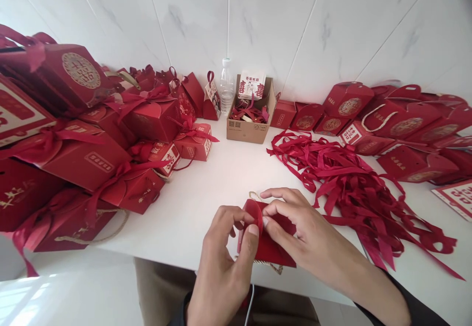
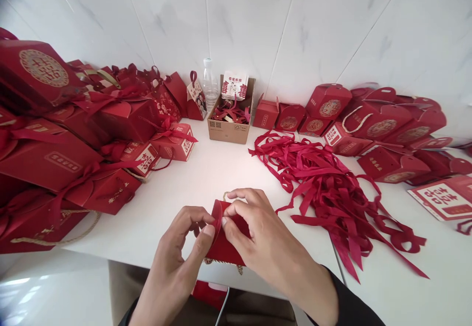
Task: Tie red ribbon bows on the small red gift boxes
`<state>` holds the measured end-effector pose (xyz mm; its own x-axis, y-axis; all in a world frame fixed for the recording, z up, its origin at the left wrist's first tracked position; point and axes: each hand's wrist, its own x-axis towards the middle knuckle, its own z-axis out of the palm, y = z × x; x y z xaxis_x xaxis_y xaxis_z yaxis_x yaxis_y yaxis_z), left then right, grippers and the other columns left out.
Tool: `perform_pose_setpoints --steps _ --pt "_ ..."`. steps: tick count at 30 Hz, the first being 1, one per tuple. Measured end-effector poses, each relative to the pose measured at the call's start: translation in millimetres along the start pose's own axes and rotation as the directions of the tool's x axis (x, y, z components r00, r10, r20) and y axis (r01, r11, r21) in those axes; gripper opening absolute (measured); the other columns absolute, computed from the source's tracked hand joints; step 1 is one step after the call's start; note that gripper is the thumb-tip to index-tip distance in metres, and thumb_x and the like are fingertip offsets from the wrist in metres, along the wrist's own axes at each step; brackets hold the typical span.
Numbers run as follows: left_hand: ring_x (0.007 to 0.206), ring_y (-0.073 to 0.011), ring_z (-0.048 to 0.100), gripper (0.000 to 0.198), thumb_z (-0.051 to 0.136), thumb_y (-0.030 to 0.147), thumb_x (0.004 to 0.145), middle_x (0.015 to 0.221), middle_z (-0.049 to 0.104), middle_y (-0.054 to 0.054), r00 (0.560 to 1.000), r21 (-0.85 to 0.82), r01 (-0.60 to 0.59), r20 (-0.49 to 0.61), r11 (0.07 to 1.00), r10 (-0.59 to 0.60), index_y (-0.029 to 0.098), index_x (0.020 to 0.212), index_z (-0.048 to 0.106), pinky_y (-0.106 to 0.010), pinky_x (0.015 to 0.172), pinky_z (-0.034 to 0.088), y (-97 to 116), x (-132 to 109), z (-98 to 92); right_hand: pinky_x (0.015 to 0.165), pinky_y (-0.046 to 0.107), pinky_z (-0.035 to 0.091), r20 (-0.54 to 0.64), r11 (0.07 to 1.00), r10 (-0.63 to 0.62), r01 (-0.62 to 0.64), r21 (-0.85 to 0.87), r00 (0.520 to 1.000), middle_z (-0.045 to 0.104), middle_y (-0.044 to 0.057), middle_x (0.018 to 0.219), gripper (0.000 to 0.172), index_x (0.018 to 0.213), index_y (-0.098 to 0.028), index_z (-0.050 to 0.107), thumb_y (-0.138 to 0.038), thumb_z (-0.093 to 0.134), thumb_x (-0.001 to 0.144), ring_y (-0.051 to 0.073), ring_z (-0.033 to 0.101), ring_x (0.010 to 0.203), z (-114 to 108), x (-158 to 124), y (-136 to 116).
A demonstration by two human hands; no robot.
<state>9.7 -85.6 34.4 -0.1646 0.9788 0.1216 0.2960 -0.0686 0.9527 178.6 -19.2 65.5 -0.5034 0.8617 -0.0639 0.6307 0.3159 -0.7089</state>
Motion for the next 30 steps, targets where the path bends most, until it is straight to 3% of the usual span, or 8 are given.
perform_pose_setpoints --steps 5,10,17,21,23,24,27,30 --pt "0.08 -0.0158 0.061 0.02 0.056 0.034 0.101 0.088 0.065 -0.001 0.995 -0.166 0.1 0.001 0.981 -0.101 0.022 0.086 0.062 -0.027 0.074 0.051 -0.8 4.2 -1.1 0.099 0.046 0.06 -0.085 0.995 -0.08 0.074 -0.066 0.993 0.059 0.007 0.14 0.017 0.115 -0.032 0.062 -0.037 0.052 0.103 0.026 0.054 0.137 0.6 -7.7 5.5" --pt "0.078 -0.0161 0.067 0.026 0.067 0.044 0.095 0.095 0.066 -0.001 0.957 -0.371 0.187 -0.14 0.91 -0.254 0.021 0.082 0.064 -0.029 0.074 0.059 -15.6 8.7 -27.4 0.108 0.053 0.055 -0.239 0.97 -0.136 0.08 -0.23 0.961 0.051 0.005 0.148 0.045 0.139 -0.041 0.044 -0.038 0.062 0.098 0.028 0.048 0.143 8.7 -25.1 25.3" --pt "0.071 -0.018 0.062 0.017 0.076 0.033 0.077 0.079 0.06 0.001 0.737 -0.416 0.195 -0.535 0.888 -0.413 0.022 0.077 0.062 -0.027 0.056 0.052 -42.1 32.3 -86.1 0.106 0.048 0.057 -0.265 0.989 -0.045 0.006 -0.145 0.963 0.052 0.004 0.15 0.045 0.143 -0.044 0.043 -0.048 0.06 0.101 0.028 0.052 0.143 7.5 -40.6 37.7" --pt "0.077 -0.0173 0.058 0.022 0.074 0.035 0.079 0.089 0.063 0.002 0.684 -0.149 0.295 -0.656 0.944 -0.318 0.024 0.092 0.061 -0.029 0.068 0.047 -43.4 20.8 -86.8 0.073 0.028 0.064 -0.267 0.987 0.156 -0.158 0.014 0.951 0.054 0.0 0.15 0.03 0.134 -0.044 0.055 -0.052 0.052 0.105 0.025 0.056 0.139 0.6 -52.3 37.1" --pt "0.076 -0.0175 0.056 0.02 0.071 0.04 0.083 0.085 0.061 0.003 0.704 0.033 0.34 -0.671 0.94 -0.231 0.025 0.092 0.061 -0.03 0.07 0.044 -36.2 5.9 -74.1 0.056 0.024 0.057 -0.24 0.974 0.224 -0.215 0.066 0.944 0.059 0.001 0.143 0.026 0.124 -0.04 0.061 -0.055 0.05 0.105 0.025 0.061 0.132 -0.3 -57.9 35.9" --pt "0.073 -0.0182 0.054 0.019 0.067 0.043 0.086 0.078 0.06 0.002 0.751 0.094 0.367 -0.617 0.926 -0.235 0.025 0.086 0.062 -0.03 0.067 0.043 -31.0 -2.2 -65.4 0.052 0.024 0.054 -0.227 0.969 0.246 -0.234 0.078 0.942 0.062 0.002 0.138 0.027 0.12 -0.038 0.063 -0.056 0.05 0.105 0.026 0.063 0.127 -0.1 -60.1 34.7" --pt "0.063 -0.0199 0.051 0.044 0.056 0.057 0.095 0.063 0.057 0.0 0.916 0.101 0.342 -0.259 0.934 -0.307 0.024 0.066 0.061 -0.031 0.059 0.041 -15.2 -21.5 -35.6 0.051 0.027 0.051 -0.2 0.957 0.286 -0.272 0.096 0.937 0.069 0.003 0.122 0.029 0.109 -0.033 0.066 -0.057 0.052 0.103 0.024 0.071 0.099 1.4 -63.7 29.7" --pt "0.072 -0.0223 0.061 0.04 0.058 0.061 0.095 0.087 0.075 -0.004 0.943 0.042 0.332 -0.055 0.942 -0.33 0.027 0.09 0.078 -0.03 0.057 0.043 -7.7 -27.0 -10.1 0.049 0.029 0.045 -0.153 0.949 0.31 -0.295 0.115 0.938 0.071 0.001 0.101 0.03 0.097 -0.031 0.065 -0.058 0.053 0.102 0.018 0.06 0.066 1.0 -63.1 24.6"
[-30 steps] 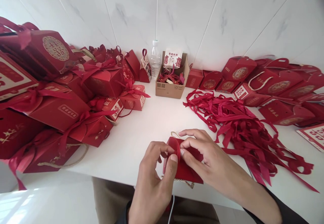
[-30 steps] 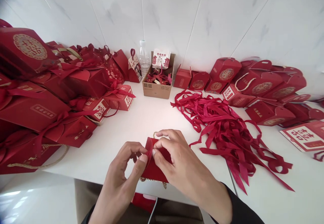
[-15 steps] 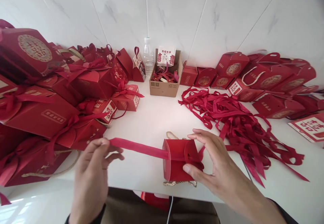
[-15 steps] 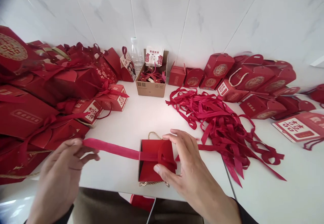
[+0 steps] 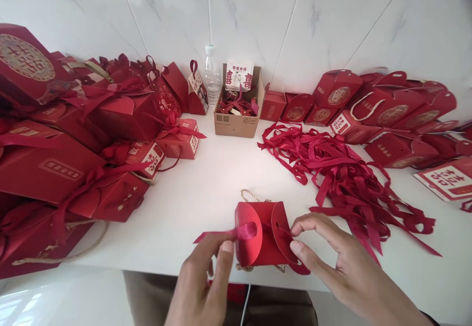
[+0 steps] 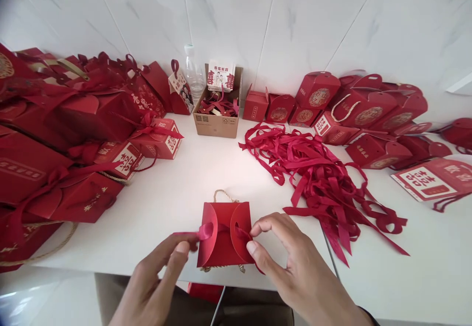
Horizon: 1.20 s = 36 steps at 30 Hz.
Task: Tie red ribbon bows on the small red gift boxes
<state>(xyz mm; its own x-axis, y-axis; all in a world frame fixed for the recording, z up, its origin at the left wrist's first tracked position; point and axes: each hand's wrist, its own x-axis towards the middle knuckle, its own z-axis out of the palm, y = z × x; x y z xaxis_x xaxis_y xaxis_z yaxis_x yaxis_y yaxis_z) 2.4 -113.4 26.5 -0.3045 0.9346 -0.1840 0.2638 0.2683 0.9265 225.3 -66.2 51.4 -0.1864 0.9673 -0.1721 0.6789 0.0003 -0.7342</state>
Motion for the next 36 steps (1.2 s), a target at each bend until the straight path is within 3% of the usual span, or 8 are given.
perform_pose_setpoints --steps 5,12,18,22,25,30,33,36 --pt "0.113 -0.0275 0.066 0.046 0.059 0.059 0.098 0.136 0.069 -0.009 0.999 -0.142 0.013 -0.051 0.99 -0.02 0.033 0.134 0.07 -0.037 0.089 0.055 -2.2 11.7 19.9 0.051 0.03 0.035 0.073 0.993 0.077 -0.083 0.079 0.994 0.061 -0.002 0.078 0.04 0.093 -0.029 0.06 -0.065 0.047 0.102 0.015 0.042 0.057 -5.1 4.9 -6.5" --pt "0.073 -0.0191 0.061 0.032 0.067 0.054 0.094 0.084 0.067 -0.003 0.996 -0.16 -0.074 0.046 0.984 0.082 0.023 0.088 0.069 -0.029 0.066 0.052 -2.6 31.5 14.8 0.061 0.029 0.043 0.198 0.968 0.11 -0.15 0.202 0.974 0.061 -0.004 0.079 0.045 0.121 -0.033 0.059 -0.069 0.059 0.094 0.018 0.054 0.068 -11.3 7.0 -2.3" --pt "0.081 -0.0187 0.061 0.028 0.068 0.049 0.094 0.082 0.067 -0.001 0.997 -0.203 -0.06 -0.062 0.977 0.048 0.023 0.086 0.064 -0.029 0.077 0.048 4.6 27.7 5.9 0.05 0.027 0.027 0.141 0.99 0.099 -0.111 0.084 0.985 0.051 -0.003 0.073 0.038 0.092 -0.029 0.066 -0.066 0.059 0.096 0.014 0.038 0.057 -21.0 9.4 1.1" --pt "0.074 -0.0172 0.059 0.026 0.07 0.047 0.092 0.075 0.064 0.001 0.995 -0.205 -0.048 -0.101 0.978 0.028 0.023 0.085 0.064 -0.029 0.073 0.048 9.8 25.0 4.8 0.053 0.028 0.033 0.291 0.97 0.122 -0.177 0.17 0.949 0.05 -0.002 0.064 0.057 0.072 -0.023 0.065 -0.072 0.053 0.097 0.014 0.037 0.056 -27.8 14.6 0.9" --pt "0.069 -0.016 0.058 0.025 0.071 0.045 0.092 0.073 0.062 0.002 0.988 -0.174 -0.089 -0.142 0.981 0.065 0.023 0.085 0.063 -0.028 0.068 0.048 8.4 29.4 4.3 0.054 0.027 0.037 0.396 0.956 0.133 -0.222 0.189 0.909 0.042 -0.005 0.056 0.059 0.082 -0.023 0.071 -0.075 0.05 0.098 0.013 0.04 0.053 -32.5 20.8 9.6" --pt "0.079 -0.0192 0.064 0.024 0.073 0.043 0.09 0.09 0.068 -0.002 0.966 -0.132 -0.145 -0.234 0.981 0.111 0.024 0.097 0.061 -0.03 0.07 0.05 0.8 35.9 5.4 0.072 0.033 0.058 0.228 0.989 0.063 -0.091 0.115 0.972 0.068 0.001 0.087 0.056 0.133 -0.03 0.064 -0.066 0.069 0.09 0.021 0.069 0.082 -41.2 25.2 37.2" --pt "0.076 -0.0201 0.059 0.026 0.07 0.049 0.091 0.092 0.066 -0.002 0.959 0.036 -0.101 -0.262 0.994 0.107 0.026 0.098 0.061 -0.031 0.066 0.046 -3.6 30.7 8.2 0.09 0.041 0.059 -0.077 0.996 -0.05 0.044 -0.071 0.996 0.07 0.007 0.123 0.045 0.124 -0.032 0.065 -0.061 0.07 0.091 0.03 0.068 0.116 -42.1 18.1 45.2" --pt "0.061 -0.0186 0.047 0.037 0.06 0.055 0.097 0.068 0.057 0.0 0.991 0.162 -0.09 -0.087 0.983 0.105 0.025 0.075 0.06 -0.03 0.057 0.039 -8.7 22.7 11.0 0.086 0.039 0.059 -0.13 0.952 -0.249 0.218 -0.217 0.96 0.069 0.005 0.113 0.019 0.105 -0.032 0.066 -0.05 0.066 0.097 0.027 0.07 0.108 -34.7 7.7 40.8"
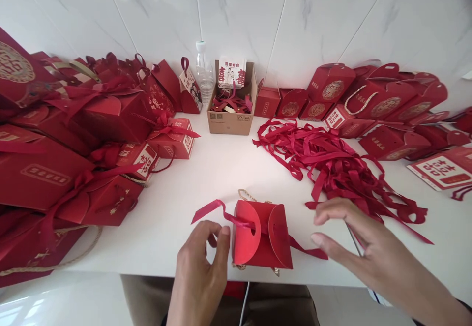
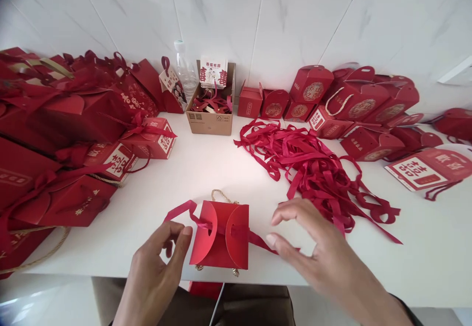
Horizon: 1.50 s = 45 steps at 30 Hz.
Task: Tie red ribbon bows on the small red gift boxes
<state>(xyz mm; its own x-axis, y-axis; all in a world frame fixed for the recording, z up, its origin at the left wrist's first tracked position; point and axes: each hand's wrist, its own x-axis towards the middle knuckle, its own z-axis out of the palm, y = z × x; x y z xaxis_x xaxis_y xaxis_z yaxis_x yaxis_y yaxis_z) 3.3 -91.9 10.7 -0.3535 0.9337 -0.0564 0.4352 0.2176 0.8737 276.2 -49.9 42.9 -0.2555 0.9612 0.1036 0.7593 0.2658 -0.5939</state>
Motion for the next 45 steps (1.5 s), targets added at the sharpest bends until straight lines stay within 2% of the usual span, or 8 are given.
perform_pose_setpoints --steps 5,10,14,17,20,34,39,45 --pt "0.091 -0.026 0.069 0.032 0.06 0.053 0.098 0.107 0.077 -0.009 0.998 -0.166 0.024 0.065 0.986 -0.014 0.028 0.108 0.077 -0.034 0.072 0.055 -1.9 -7.4 7.5 0.087 0.038 0.057 0.017 0.96 -0.276 0.276 -0.055 0.961 0.068 0.004 0.109 0.022 0.12 -0.034 0.058 -0.022 0.061 0.101 0.024 0.069 0.106 25.0 -6.5 -15.4" --pt "0.126 -0.0297 0.066 0.04 0.066 0.054 0.095 0.131 0.074 -0.008 0.98 -0.451 0.197 0.091 0.87 -0.175 0.029 0.125 0.076 -0.041 0.103 0.054 11.8 -1.5 12.8 0.079 0.035 0.056 -0.046 0.966 -0.255 0.257 0.039 0.966 0.069 0.003 0.099 0.01 0.106 -0.03 0.058 -0.02 0.056 0.104 0.022 0.069 0.095 38.2 -6.8 -19.4" --pt "0.102 -0.0259 0.073 0.039 0.076 0.049 0.089 0.117 0.077 -0.009 0.965 -0.64 0.247 0.233 0.728 -0.123 0.024 0.119 0.076 -0.036 0.086 0.06 23.3 11.4 9.9 0.054 0.029 0.049 0.129 0.958 0.066 -0.099 0.269 0.989 0.068 0.003 0.094 0.019 0.097 -0.028 0.063 -0.044 0.055 0.104 0.02 0.063 0.074 26.2 -5.7 -27.7" --pt "0.088 -0.0192 0.068 0.029 0.082 0.045 0.084 0.106 0.076 -0.006 0.972 -0.644 0.216 0.215 0.734 -0.096 0.022 0.103 0.077 -0.029 0.077 0.057 24.9 18.4 7.5 0.053 0.027 0.043 0.349 0.797 0.261 -0.405 0.448 0.9 0.055 -0.002 0.072 0.035 0.088 -0.026 0.062 -0.058 0.055 0.101 0.016 0.051 0.061 16.6 -1.0 -32.2" --pt "0.079 -0.0148 0.062 0.025 0.084 0.043 0.083 0.091 0.072 -0.002 0.98 -0.631 0.183 0.178 0.754 -0.088 0.021 0.088 0.074 -0.024 0.069 0.051 24.0 19.4 7.0 0.056 0.029 0.043 0.458 0.686 0.318 -0.535 0.494 0.83 0.045 -0.005 0.064 0.041 0.096 -0.027 0.066 -0.067 0.057 0.097 0.016 0.047 0.06 13.6 3.0 -33.8" --pt "0.075 -0.0138 0.065 0.025 0.081 0.043 0.088 0.083 0.071 0.0 0.997 -0.622 0.076 0.03 0.78 -0.074 0.022 0.089 0.067 -0.021 0.066 0.056 30.7 10.1 9.9 0.059 0.028 0.044 0.251 0.936 0.172 -0.237 0.258 0.953 0.065 0.001 0.098 0.03 0.098 -0.03 0.062 -0.058 0.054 0.103 0.02 0.06 0.085 26.6 -4.0 -38.1" --pt "0.077 -0.0177 0.063 0.027 0.081 0.046 0.086 0.082 0.071 -0.002 0.994 -0.51 0.087 -0.019 0.856 -0.112 0.022 0.088 0.068 -0.027 0.069 0.053 26.2 10.7 12.9 0.054 0.03 0.033 0.376 0.83 0.292 -0.428 0.357 0.879 0.052 -0.002 0.078 0.042 0.088 -0.028 0.059 -0.066 0.047 0.103 0.017 0.041 0.063 20.9 -0.2 -38.0" --pt "0.075 -0.0173 0.06 0.027 0.077 0.047 0.089 0.08 0.068 -0.001 0.995 -0.472 0.073 -0.028 0.878 -0.098 0.023 0.089 0.066 -0.028 0.069 0.049 16.4 12.9 20.9 0.073 0.035 0.042 0.397 0.732 0.272 -0.456 0.506 0.877 0.063 0.001 0.079 0.047 0.072 -0.026 0.061 -0.058 0.046 0.104 0.021 0.052 0.075 27.6 5.5 -24.7"
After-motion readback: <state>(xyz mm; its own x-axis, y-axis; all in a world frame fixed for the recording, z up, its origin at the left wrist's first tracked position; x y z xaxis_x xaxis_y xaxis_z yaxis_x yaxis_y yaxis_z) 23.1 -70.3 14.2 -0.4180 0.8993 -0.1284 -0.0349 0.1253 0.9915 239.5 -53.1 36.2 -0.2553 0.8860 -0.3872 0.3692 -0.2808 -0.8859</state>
